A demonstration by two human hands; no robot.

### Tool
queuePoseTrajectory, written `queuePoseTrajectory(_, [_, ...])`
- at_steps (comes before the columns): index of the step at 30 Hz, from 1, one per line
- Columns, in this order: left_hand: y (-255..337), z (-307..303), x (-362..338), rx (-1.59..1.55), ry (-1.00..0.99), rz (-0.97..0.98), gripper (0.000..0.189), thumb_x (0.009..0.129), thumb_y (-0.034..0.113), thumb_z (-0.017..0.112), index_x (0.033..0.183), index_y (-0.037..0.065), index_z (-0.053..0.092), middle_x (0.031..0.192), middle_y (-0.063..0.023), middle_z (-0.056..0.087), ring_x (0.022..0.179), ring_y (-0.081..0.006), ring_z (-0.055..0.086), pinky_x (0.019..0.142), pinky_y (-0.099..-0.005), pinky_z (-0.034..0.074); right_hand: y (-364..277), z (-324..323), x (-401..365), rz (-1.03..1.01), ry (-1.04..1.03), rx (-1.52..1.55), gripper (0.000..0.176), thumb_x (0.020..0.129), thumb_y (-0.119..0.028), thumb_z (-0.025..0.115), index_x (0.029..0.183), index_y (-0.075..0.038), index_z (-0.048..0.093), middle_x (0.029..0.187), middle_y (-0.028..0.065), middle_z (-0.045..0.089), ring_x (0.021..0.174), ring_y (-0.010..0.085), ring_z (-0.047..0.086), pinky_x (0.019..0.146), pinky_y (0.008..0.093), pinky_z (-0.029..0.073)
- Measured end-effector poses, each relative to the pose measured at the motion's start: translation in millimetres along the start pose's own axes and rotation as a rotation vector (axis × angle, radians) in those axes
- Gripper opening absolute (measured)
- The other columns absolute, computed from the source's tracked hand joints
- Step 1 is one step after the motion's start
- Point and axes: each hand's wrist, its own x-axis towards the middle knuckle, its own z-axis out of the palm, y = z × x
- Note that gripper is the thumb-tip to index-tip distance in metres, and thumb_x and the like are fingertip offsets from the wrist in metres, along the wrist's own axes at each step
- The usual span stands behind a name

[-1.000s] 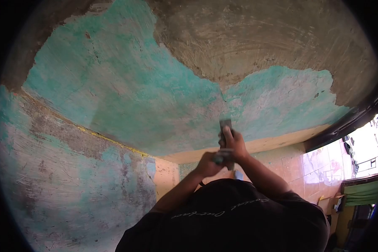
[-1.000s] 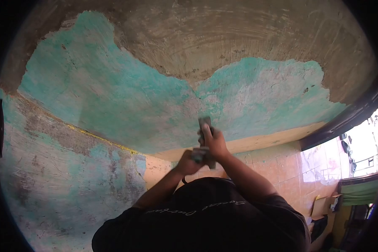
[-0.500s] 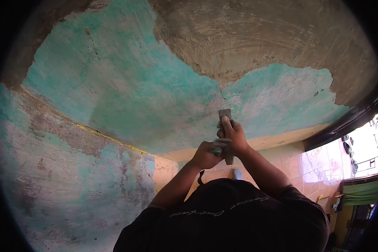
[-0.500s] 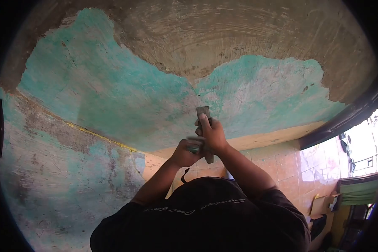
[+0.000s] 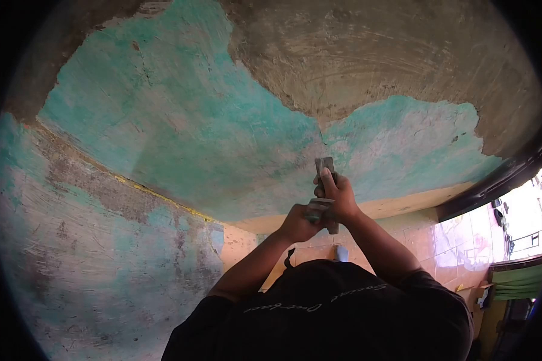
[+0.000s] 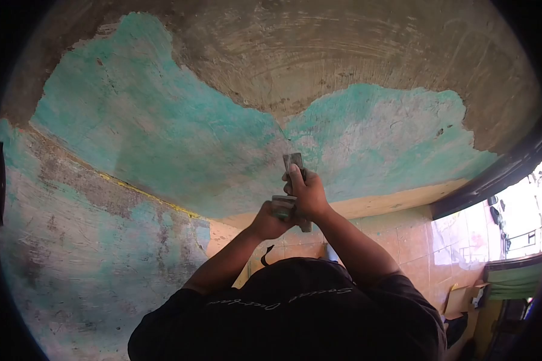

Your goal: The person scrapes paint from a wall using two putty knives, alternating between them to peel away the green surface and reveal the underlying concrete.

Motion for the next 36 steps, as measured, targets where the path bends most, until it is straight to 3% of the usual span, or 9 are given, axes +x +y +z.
queuePoseTrajectory(5, [-17,29,-24,0.081,0.033,-0.025,0.024,0.076,0.017,0.076,0.094,0.006,0.066,0.086,-0.0073,0.069,0.079,-0.0176,0.067,0.068,-0.0309,0.051,27,-10,-15,0.072,0.086,-0.082,0.037,0.096,-0.037,0.047,0.088,-0.002,0.053,0.062,0.0004,0.047,0.051,0.0081,0.045,0.046,0.0241,0.039])
queuePoseTrajectory(9, [-14,18,-12,0.008,0.141,0.098,0.022,0.078,0.016,0.074,0.093,0.003,0.065,0.084,-0.0081,0.069,0.077,-0.0172,0.067,0.066,-0.0306,0.052,-2,5,-9,0.021,0.078,-0.071,0.038,0.096,-0.038,0.047,0.087,-0.001,0.053,0.061,0.0008,0.048,0.05,0.008,0.045,0.046,0.0238,0.039])
queuePoseTrajectory(15, [-11,15,-17,0.088,0.025,-0.022,0.023,0.077,0.019,0.074,0.093,0.005,0.066,0.086,-0.0075,0.069,0.082,-0.0195,0.067,0.07,-0.0322,0.052,15,-2,-14,0.056,0.072,-0.092,0.04,0.095,-0.037,0.047,0.084,0.0,0.058,0.065,0.0019,0.052,0.058,0.0087,0.049,0.053,0.0266,0.042])
queuePoseTrajectory(20, [-35,29,-26,0.197,0.122,0.121,0.024,0.075,0.02,0.076,0.091,0.006,0.066,0.09,-0.0082,0.068,0.083,-0.0215,0.067,0.069,-0.0324,0.052,26,-4,-17,0.07,0.113,-0.134,0.04,0.096,-0.037,0.047,0.084,-0.001,0.058,0.064,0.0014,0.052,0.056,0.0083,0.048,0.051,0.0266,0.042])
queuePoseTrajectory(23, [-6,-2,-4,-0.044,0.006,-0.023,0.024,0.073,0.021,0.078,0.087,0.006,0.066,0.083,-0.0078,0.068,0.077,-0.0188,0.066,0.067,-0.0317,0.051,-1,8,-7,0.027,0.078,-0.043,0.041,0.095,-0.039,0.047,0.084,-0.001,0.057,0.063,0.0011,0.051,0.054,0.0076,0.046,0.05,0.0259,0.04])
queuePoseTrajectory(26, [-3,6,-10,-0.015,0.052,-0.061,0.024,0.073,0.022,0.079,0.086,0.006,0.066,0.079,-0.0069,0.067,0.075,-0.0177,0.065,0.066,-0.0313,0.05,5,2,-5,0.045,0.021,0.024,0.04,0.095,-0.039,0.048,0.085,-0.001,0.055,0.062,0.0007,0.05,0.052,0.0078,0.046,0.048,0.0253,0.04])
queuePoseTrajectory(30, [-22,30,-29,0.006,0.068,-0.024,0.028,0.074,0.026,0.076,0.094,0.01,0.066,0.083,-0.0088,0.069,0.076,-0.0248,0.068,0.068,-0.0343,0.052,37,-7,-20,0.117,0.071,-0.004,0.039,0.095,-0.039,0.048,0.087,-0.001,0.052,0.06,-0.0004,0.046,0.05,0.0086,0.046,0.044,0.0249,0.04])
queuePoseTrajectory(34, [-28,21,-18,0.01,0.158,0.082,0.022,0.074,0.018,0.077,0.089,0.005,0.067,0.08,-0.0061,0.067,0.077,-0.0169,0.065,0.068,-0.0315,0.051,20,2,-5,0.009,0.104,-0.09,0.037,0.096,-0.037,0.047,0.086,-0.001,0.052,0.06,-0.0001,0.047,0.05,0.0086,0.046,0.044,0.0247,0.039])
queuePoseTrajectory(36, [0,-1,-7,-0.015,0.047,-0.057,0.021,0.075,0.017,0.076,0.089,0.005,0.067,0.081,-0.0063,0.068,0.077,-0.016,0.066,0.068,-0.031,0.051,-4,10,-3,-0.002,0.009,-0.02,0.037,0.096,-0.037,0.048,0.087,-0.002,0.053,0.06,0.0004,0.047,0.051,0.0084,0.047,0.044,0.0246,0.039])
